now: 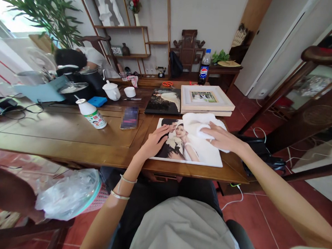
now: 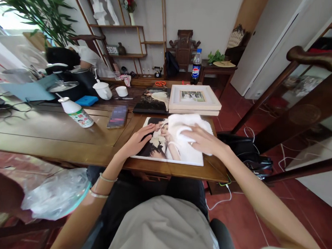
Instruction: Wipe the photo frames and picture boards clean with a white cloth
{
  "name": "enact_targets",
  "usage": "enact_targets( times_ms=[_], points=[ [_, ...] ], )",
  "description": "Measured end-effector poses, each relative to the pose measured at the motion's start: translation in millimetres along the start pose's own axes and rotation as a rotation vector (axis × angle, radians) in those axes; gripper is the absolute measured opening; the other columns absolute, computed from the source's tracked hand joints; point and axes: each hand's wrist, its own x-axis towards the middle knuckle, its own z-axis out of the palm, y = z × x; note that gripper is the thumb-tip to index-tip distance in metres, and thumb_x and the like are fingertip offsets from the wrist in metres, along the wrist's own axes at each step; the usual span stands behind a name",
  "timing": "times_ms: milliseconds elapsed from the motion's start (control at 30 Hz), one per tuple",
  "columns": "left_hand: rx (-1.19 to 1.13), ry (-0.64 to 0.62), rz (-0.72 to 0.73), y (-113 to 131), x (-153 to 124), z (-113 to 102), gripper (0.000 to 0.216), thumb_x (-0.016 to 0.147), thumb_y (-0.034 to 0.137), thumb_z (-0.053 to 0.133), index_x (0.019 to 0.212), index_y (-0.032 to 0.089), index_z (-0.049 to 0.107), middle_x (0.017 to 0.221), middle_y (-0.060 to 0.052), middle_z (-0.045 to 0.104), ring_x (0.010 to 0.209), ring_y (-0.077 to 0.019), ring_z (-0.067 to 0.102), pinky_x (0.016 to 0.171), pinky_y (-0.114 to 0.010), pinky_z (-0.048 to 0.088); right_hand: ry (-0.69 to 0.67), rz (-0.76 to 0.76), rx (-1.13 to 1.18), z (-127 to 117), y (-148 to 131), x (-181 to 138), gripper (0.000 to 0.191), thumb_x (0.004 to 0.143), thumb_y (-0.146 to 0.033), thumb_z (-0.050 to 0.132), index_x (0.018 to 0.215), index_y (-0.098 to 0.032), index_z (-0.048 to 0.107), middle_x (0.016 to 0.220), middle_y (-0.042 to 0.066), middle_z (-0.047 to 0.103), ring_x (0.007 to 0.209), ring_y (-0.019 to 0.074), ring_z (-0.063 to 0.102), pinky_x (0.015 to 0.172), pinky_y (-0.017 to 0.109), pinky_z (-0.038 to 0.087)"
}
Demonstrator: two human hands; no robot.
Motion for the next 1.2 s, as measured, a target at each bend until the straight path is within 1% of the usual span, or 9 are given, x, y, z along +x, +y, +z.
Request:
enact_targets(
  times_ms=[100,267,367,467,600,700,867,1033,1200],
  points=[
    [0.005,0.013,0.012,0.1,0.3,0.2,0.043,0.095,0.027,0.038,0.135,0.019,0.053,0.147,-0.009,0.046,0.141,-0.0221,0.035,0.116,-0.045,0.027,-0.027,-0.127,0.001,-6.0,-46.8,-27.9,0.058,0.065,-0.002,0.045,0.116,-0.024,0.064,0.148,0.006,0.044,0.137,0.0281,0.038,0.114,0.051,0.026],
    [-0.004,0.010,0.001,-2.1,-0.2,0.9,0.043,0.096,0.027,0.039,0.136,0.021,0.052,0.147,-0.009,0.046,0.141,-0.0233,0.035,0.115,-0.048,0.029,-0.074,-0.280,0.032,-2.2,-108.7,-59.4,0.061,0.058,0.000,0.045,0.108,-0.028,0.068,0.143,0.004,0.050,0.142,0.0242,0.028,0.117,0.053,0.017],
    [-0.004,-0.003,0.007,-3.1,-0.3,0.5,0.043,0.096,0.028,0.039,0.136,0.023,0.052,0.148,-0.008,0.045,0.142,-0.0237,0.033,0.114,-0.050,0.028,-0.068,-0.247,0.021,1.0,-101.9,-52.1,0.060,0.061,-0.001,0.047,0.111,-0.028,0.066,0.146,0.005,0.047,0.141,0.0233,0.030,0.117,0.051,0.020],
    [0.004,-0.017,0.013,-3.3,-0.3,0.0,0.043,0.096,0.028,0.038,0.137,0.023,0.051,0.149,-0.008,0.044,0.142,-0.0230,0.032,0.115,-0.050,0.026,-0.002,-0.171,-0.030,3.5,-63.6,-25.9,0.059,0.065,-0.003,0.047,0.118,-0.023,0.062,0.149,0.009,0.043,0.137,0.0259,0.037,0.115,0.052,0.023],
    [0.010,-0.011,0.017,-2.7,-0.3,-0.1,0.043,0.096,0.027,0.038,0.137,0.025,0.051,0.148,-0.007,0.046,0.142,-0.0209,0.033,0.116,-0.046,0.026,0.099,-0.066,-0.080,7.8,-8.8,14.9,0.051,0.078,-0.010,0.047,0.127,-0.019,0.057,0.135,0.013,0.057,0.122,0.0304,0.053,0.110,0.054,0.028],
    [0.018,-0.012,0.018,-1.5,0.0,-0.4,0.044,0.096,0.027,0.038,0.137,0.023,0.051,0.148,-0.007,0.046,0.142,-0.0210,0.033,0.117,-0.045,0.026,0.128,-0.038,-0.115,9.1,2.7,28.9,0.048,0.080,-0.010,0.046,0.127,-0.014,0.057,0.133,0.018,0.058,0.129,0.0326,0.047,0.108,0.056,0.030],
    [0.008,-0.007,0.008,-0.1,0.4,-0.5,0.044,0.095,0.026,0.037,0.136,0.020,0.052,0.148,-0.009,0.045,0.142,-0.0221,0.033,0.116,-0.046,0.026,0.066,-0.084,-0.104,10.5,-46.0,2.0,0.052,0.070,-0.003,0.047,0.116,-0.020,0.066,0.143,0.015,0.049,0.139,0.0327,0.032,0.107,0.060,0.029],
    [0.002,-0.006,0.012,-2.8,0.6,1.3,0.045,0.095,0.024,0.037,0.137,0.023,0.050,0.148,-0.008,0.044,0.142,-0.0231,0.033,0.115,-0.050,0.027,-0.019,-0.198,-0.057,22.8,-113.7,-45.7,0.054,0.064,-0.003,0.049,0.108,-0.027,0.071,0.156,0.004,0.030,0.144,0.0326,0.018,0.113,0.064,0.014],
    [-0.007,-0.012,0.039,-4.4,0.8,1.3,0.045,0.095,0.025,0.037,0.138,0.023,0.049,0.149,-0.008,0.044,0.143,-0.0233,0.031,0.115,-0.051,0.026,-0.021,-0.207,-0.010,22.2,-108.2,-42.8,0.053,0.066,-0.004,0.051,0.111,-0.025,0.069,0.153,0.009,0.035,0.143,0.0292,0.023,0.115,0.060,0.015]
  ],
)
